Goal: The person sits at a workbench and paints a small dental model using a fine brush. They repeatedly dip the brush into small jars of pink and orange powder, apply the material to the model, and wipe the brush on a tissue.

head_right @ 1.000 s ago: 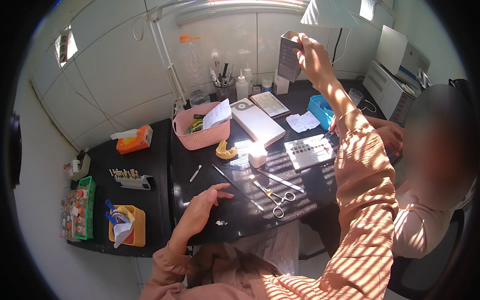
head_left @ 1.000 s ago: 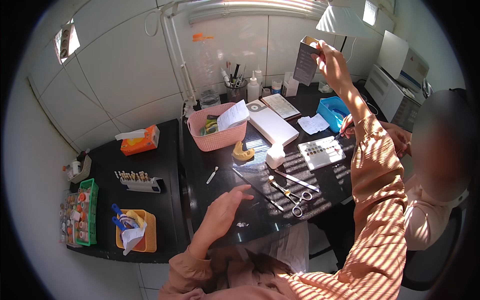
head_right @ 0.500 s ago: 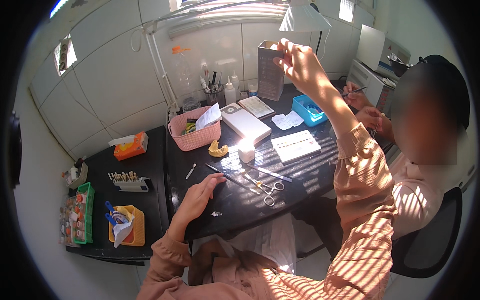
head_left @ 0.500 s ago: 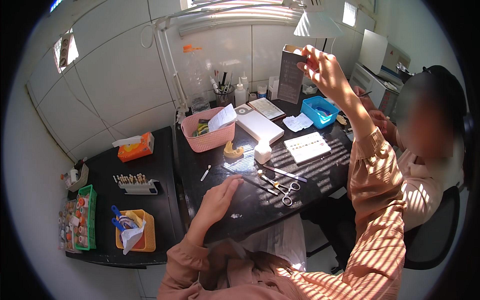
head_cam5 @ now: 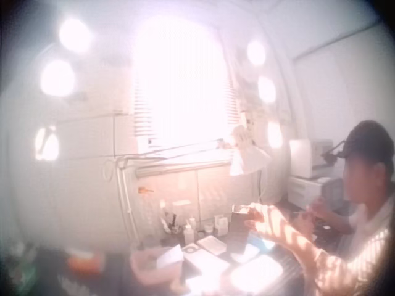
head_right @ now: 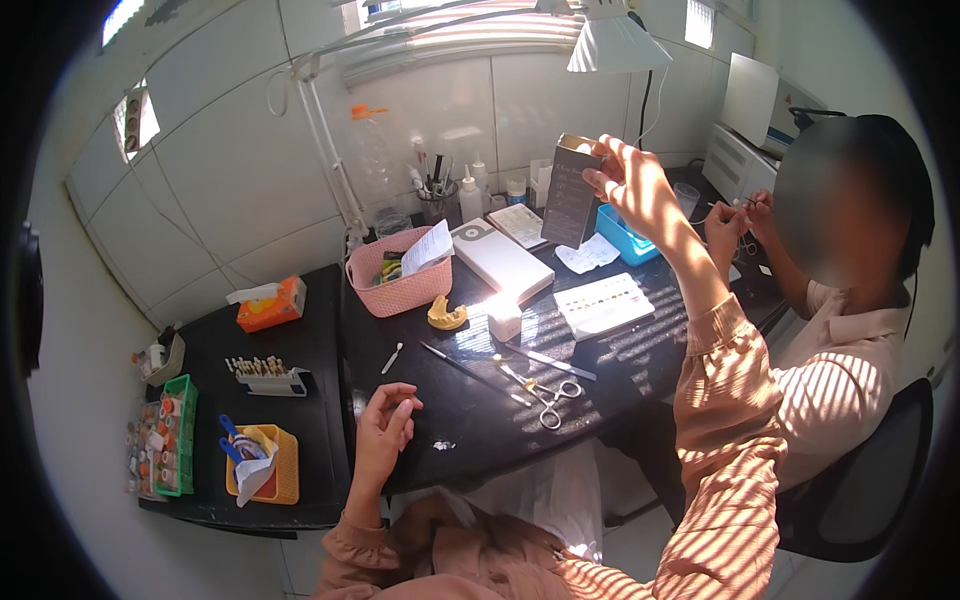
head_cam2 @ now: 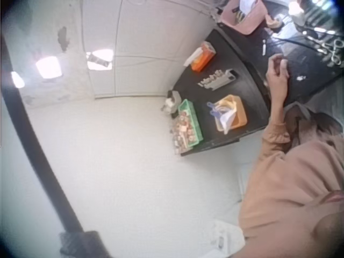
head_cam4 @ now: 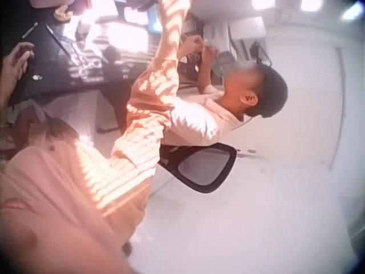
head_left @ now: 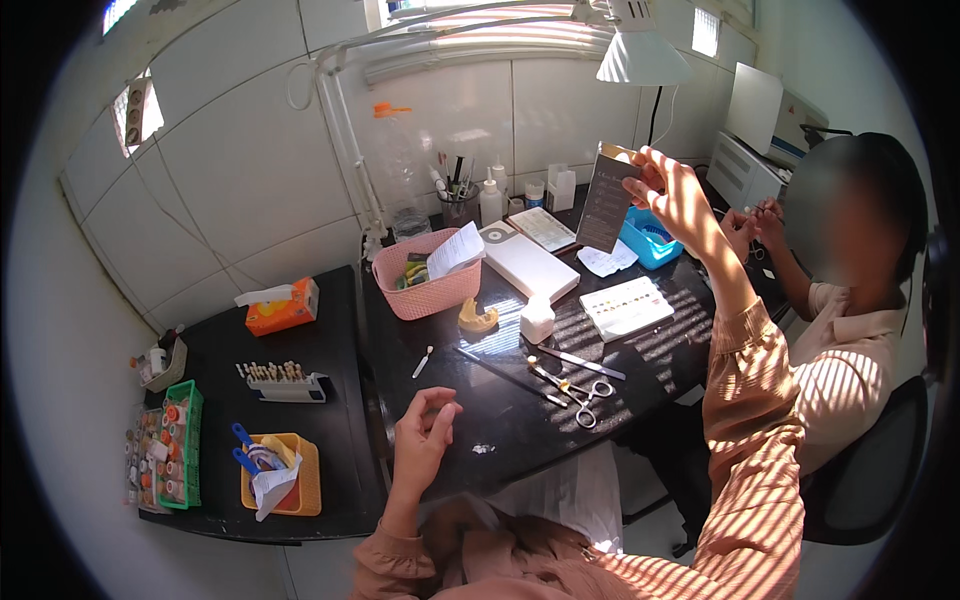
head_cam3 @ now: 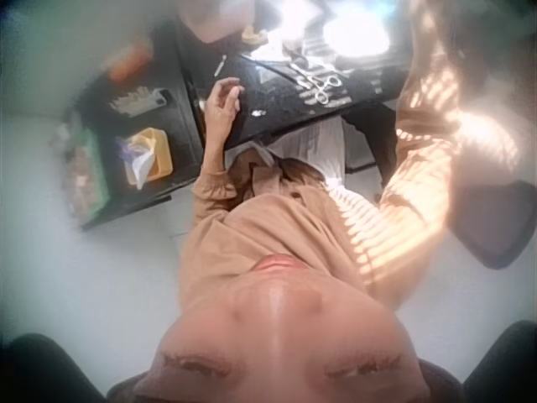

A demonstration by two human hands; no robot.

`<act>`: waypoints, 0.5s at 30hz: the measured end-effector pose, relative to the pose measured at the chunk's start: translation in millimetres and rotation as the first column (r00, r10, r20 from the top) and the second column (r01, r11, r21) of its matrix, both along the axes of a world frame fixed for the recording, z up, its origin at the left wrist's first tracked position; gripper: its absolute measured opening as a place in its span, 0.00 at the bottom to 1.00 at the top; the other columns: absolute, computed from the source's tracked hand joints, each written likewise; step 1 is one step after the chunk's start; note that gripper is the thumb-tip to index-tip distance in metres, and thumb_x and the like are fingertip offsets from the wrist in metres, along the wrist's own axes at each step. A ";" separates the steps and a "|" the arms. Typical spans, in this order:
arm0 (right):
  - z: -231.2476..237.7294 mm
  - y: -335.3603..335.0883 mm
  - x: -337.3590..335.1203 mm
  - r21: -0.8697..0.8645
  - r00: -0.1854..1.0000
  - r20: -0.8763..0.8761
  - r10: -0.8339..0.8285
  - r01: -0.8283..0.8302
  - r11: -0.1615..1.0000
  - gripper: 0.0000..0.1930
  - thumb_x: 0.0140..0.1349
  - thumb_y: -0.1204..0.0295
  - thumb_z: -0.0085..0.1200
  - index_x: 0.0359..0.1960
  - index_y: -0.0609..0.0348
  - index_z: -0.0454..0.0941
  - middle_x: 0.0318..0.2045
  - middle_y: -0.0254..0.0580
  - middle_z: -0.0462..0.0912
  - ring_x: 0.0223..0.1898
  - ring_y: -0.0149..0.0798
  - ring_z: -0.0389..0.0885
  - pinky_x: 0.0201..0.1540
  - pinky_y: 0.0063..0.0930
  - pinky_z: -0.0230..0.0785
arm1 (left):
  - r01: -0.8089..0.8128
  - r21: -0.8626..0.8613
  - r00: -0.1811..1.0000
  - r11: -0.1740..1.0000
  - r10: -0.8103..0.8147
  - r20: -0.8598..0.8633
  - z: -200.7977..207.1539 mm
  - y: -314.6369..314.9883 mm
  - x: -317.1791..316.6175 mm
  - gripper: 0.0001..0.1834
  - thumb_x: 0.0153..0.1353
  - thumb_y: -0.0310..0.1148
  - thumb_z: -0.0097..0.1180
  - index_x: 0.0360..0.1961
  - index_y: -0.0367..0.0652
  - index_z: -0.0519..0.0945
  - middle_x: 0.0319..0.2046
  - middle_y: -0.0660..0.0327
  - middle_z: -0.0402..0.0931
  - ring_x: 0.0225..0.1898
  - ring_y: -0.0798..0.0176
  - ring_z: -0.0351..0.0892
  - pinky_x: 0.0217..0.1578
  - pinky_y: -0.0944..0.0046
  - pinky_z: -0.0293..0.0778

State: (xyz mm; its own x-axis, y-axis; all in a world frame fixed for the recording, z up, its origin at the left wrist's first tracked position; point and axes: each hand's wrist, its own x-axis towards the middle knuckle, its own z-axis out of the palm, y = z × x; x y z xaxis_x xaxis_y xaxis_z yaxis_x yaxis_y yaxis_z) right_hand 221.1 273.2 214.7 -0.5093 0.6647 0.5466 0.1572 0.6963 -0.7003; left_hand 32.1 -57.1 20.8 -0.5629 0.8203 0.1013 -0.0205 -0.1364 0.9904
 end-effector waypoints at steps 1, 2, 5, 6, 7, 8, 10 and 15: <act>-0.2 5.1 6.9 0.075 0.999 0.005 -0.046 0.045 0.996 0.13 0.62 0.79 0.59 0.47 0.66 0.73 0.28 0.38 0.80 0.30 0.26 0.79 0.34 0.22 0.77 | -0.001 0.010 1.000 1.000 0.002 -0.018 -0.7 4.4 2.4 0.12 0.67 0.31 0.54 0.48 0.38 0.76 0.37 0.61 0.79 0.23 0.78 0.68 0.21 0.77 0.64; -3.6 6.1 6.0 0.131 0.998 0.008 -0.067 0.066 0.989 0.13 0.62 0.79 0.59 0.47 0.67 0.73 0.30 0.39 0.81 0.31 0.26 0.80 0.34 0.23 0.77 | -0.027 0.002 0.999 1.000 0.027 -0.038 -2.3 3.8 3.9 0.12 0.67 0.31 0.54 0.48 0.38 0.76 0.36 0.61 0.79 0.22 0.78 0.68 0.21 0.77 0.63; -10.9 8.1 14.1 0.144 0.999 -0.035 0.001 0.004 0.990 0.14 0.63 0.77 0.58 0.49 0.68 0.73 0.34 0.43 0.83 0.37 0.30 0.84 0.38 0.26 0.79 | -0.070 -0.027 0.989 0.997 0.066 -0.133 -4.7 5.2 4.4 0.12 0.66 0.30 0.55 0.47 0.37 0.76 0.34 0.62 0.79 0.23 0.78 0.69 0.22 0.76 0.65; -20.2 10.9 11.1 0.083 0.975 -0.190 0.113 -0.099 0.992 0.15 0.62 0.77 0.59 0.49 0.67 0.73 0.35 0.45 0.83 0.38 0.30 0.84 0.39 0.27 0.80 | -0.094 -0.049 0.980 0.994 0.083 -0.182 -4.6 3.1 4.0 0.12 0.66 0.30 0.55 0.47 0.37 0.76 0.34 0.62 0.79 0.23 0.78 0.70 0.23 0.76 0.66; -27.6 11.6 11.7 0.150 0.985 -0.142 0.102 -0.080 0.985 0.15 0.62 0.77 0.59 0.49 0.67 0.74 0.36 0.45 0.82 0.38 0.31 0.83 0.39 0.27 0.80 | -0.111 -0.064 0.977 0.992 0.098 -0.187 -4.3 0.6 3.8 0.12 0.65 0.30 0.55 0.47 0.37 0.76 0.34 0.62 0.79 0.23 0.78 0.70 0.23 0.76 0.66; -24.6 -3.1 10.2 0.219 0.992 -0.090 0.085 -0.064 0.974 0.15 0.61 0.78 0.60 0.49 0.66 0.74 0.38 0.45 0.82 0.39 0.31 0.83 0.40 0.27 0.80 | -0.126 -0.077 0.976 0.989 0.110 -0.188 -3.7 -3.2 3.6 0.12 0.65 0.30 0.55 0.47 0.37 0.77 0.34 0.62 0.79 0.23 0.78 0.70 0.23 0.76 0.66; -16.8 -31.8 18.5 0.359 0.997 -0.045 0.064 -0.043 0.932 0.16 0.59 0.78 0.61 0.49 0.65 0.75 0.40 0.45 0.82 0.39 0.31 0.83 0.41 0.27 0.80 | -0.119 -0.068 0.979 0.991 0.106 -0.176 -5.3 0.0 4.4 0.11 0.65 0.29 0.55 0.47 0.37 0.77 0.33 0.62 0.78 0.24 0.78 0.70 0.23 0.76 0.67; -6.3 -97.2 33.9 0.511 0.997 0.063 0.049 -0.075 0.857 0.17 0.55 0.78 0.65 0.46 0.64 0.76 0.42 0.43 0.82 0.38 0.34 0.84 0.40 0.26 0.80 | -0.136 -0.027 0.984 0.990 0.132 -0.119 -8.3 1.0 3.4 0.10 0.65 0.27 0.55 0.46 0.36 0.76 0.32 0.63 0.77 0.23 0.78 0.69 0.23 0.77 0.66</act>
State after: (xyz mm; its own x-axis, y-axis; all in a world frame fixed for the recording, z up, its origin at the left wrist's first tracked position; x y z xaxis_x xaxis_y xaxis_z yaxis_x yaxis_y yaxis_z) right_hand 255.0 176.0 208.4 -0.5733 0.2635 0.7758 0.1251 0.9639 -0.2349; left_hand 35.5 -56.1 12.5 -0.6539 0.7424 0.1454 0.1112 -0.0958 0.9892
